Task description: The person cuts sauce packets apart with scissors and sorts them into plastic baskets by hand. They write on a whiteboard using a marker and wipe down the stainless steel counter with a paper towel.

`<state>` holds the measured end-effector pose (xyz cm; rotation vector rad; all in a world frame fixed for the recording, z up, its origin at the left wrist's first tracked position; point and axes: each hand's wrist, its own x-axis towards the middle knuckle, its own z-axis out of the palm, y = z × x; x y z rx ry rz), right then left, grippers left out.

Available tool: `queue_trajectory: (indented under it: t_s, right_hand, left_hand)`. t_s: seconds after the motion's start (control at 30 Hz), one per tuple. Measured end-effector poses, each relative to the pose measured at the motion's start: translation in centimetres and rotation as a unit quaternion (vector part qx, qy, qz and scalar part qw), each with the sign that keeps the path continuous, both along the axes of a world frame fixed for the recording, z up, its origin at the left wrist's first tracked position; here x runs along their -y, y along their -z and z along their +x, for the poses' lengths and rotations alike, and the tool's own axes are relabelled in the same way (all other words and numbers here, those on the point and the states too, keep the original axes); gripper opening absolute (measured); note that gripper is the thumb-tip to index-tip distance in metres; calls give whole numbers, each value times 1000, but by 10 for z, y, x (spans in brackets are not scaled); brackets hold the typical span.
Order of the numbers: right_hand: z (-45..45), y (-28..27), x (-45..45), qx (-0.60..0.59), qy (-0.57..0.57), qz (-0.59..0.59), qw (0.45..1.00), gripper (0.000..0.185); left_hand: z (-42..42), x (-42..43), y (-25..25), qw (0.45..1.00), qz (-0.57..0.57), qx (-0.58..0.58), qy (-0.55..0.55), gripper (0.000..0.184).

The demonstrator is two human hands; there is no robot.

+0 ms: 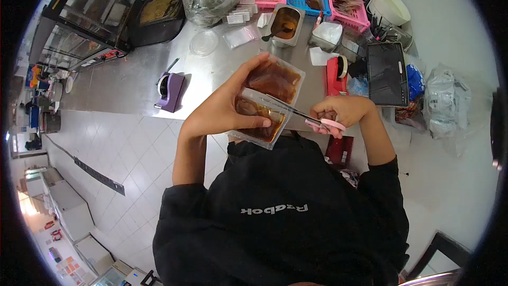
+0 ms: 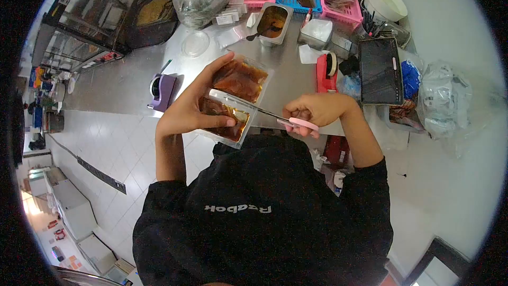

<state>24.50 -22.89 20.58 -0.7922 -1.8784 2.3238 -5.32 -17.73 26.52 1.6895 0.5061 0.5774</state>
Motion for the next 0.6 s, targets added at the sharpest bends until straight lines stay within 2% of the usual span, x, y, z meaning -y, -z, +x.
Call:
queue_trajectory:
  t_s: [0.1,0.2,0.3,0.43,0.53,0.6]
  right_hand:
    - [-5,0,3,-8,21,-2,1000,28]
    - [-6,-16,-3,97,54,-104,988,29]
    - [-10,-6,4,14,94,-54,994,26]
    - [-15,-7,-2,51,84,-47,994,25]
    - [-19,9,0,24,113,-51,992,26]
    - [-23,18,-1,21,135,-60,989,28]
  left_hand:
    - [5,-1,-1,1000,-5,-8,16,101]
    - [6,-6,-4,999,29,-20,24,101]
    - [9,-7,-7,997,55,-42,35,99]
    - [12,-11,-4,994,76,-60,44,98]
    - [14,-13,-7,993,61,-68,73,96]
    - [15,-16,-7,995,-3,-31,91,96]
